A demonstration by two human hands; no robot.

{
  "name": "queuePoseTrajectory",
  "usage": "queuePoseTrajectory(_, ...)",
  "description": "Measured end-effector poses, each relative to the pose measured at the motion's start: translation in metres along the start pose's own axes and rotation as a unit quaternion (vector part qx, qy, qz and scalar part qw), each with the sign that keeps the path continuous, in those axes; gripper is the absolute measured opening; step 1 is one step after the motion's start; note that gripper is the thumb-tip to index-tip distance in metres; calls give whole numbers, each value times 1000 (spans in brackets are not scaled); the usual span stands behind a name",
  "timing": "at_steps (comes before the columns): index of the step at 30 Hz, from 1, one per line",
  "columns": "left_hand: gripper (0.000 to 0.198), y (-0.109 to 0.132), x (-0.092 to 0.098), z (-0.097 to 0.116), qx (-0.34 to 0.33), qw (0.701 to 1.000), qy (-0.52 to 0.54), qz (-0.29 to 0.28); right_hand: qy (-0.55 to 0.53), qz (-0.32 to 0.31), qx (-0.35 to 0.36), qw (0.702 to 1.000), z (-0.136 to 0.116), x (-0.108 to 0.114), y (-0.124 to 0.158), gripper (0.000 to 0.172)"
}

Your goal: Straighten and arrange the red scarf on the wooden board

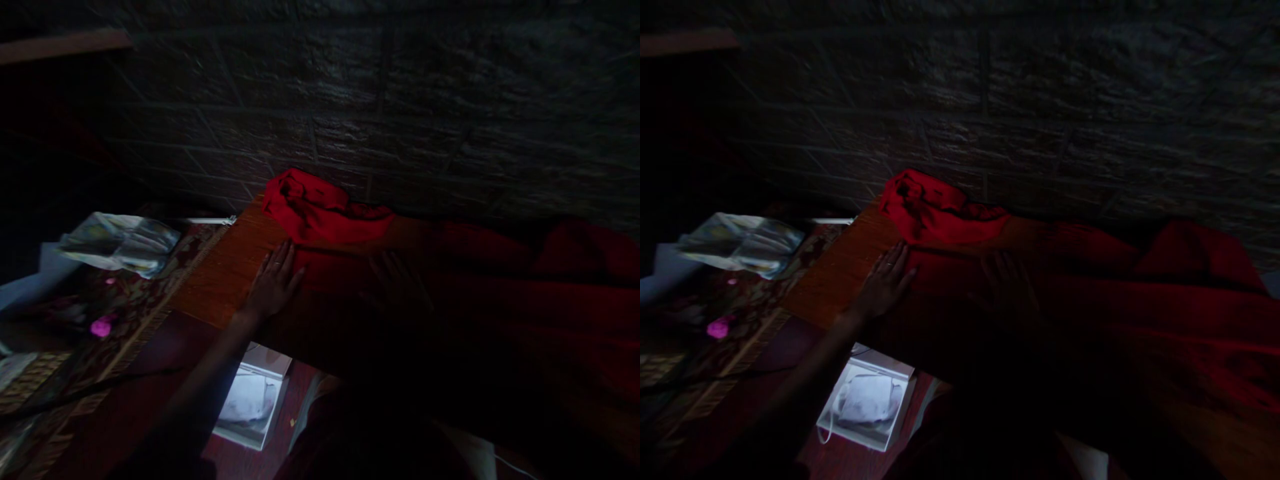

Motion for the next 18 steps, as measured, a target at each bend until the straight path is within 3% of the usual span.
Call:
queuePoseTrajectory(3, 61, 7, 4, -33, 72, 997, 22, -2, -5, 12, 3, 1000, 0, 0, 0, 75)
queuePoseTrajectory(5, 59, 10, 14, -42, 103, 993, 53, 13, -10, 15, 12, 1000, -2, -1, 0, 76)
queuePoseTrajectory(10, 55, 4, 36, -21, 128, 975, 181, 35, -4, 18, 13, 1000, -2, -1, 1, 76)
queuePoseTrajectory(15, 50, -8, 28, -7, 167, 939, 300, 24, 9, 23, -1, 1000, -1, 1, 0, 78)
queuePoseTrajectory(18, 53, -8, 19, -11, 178, 894, 409, 46, 5, 23, -8, 1000, -1, 3, 0, 79)
Point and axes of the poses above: each hand's wrist, its own y-axis away from the middle knuckle, its own x-axis out of the back of the hand, z = x × y, the point moved 9 cm from there along -y, towards the middle knuckle, and after that the axes turned 4 degrees about -z, right-handed, at the moved point
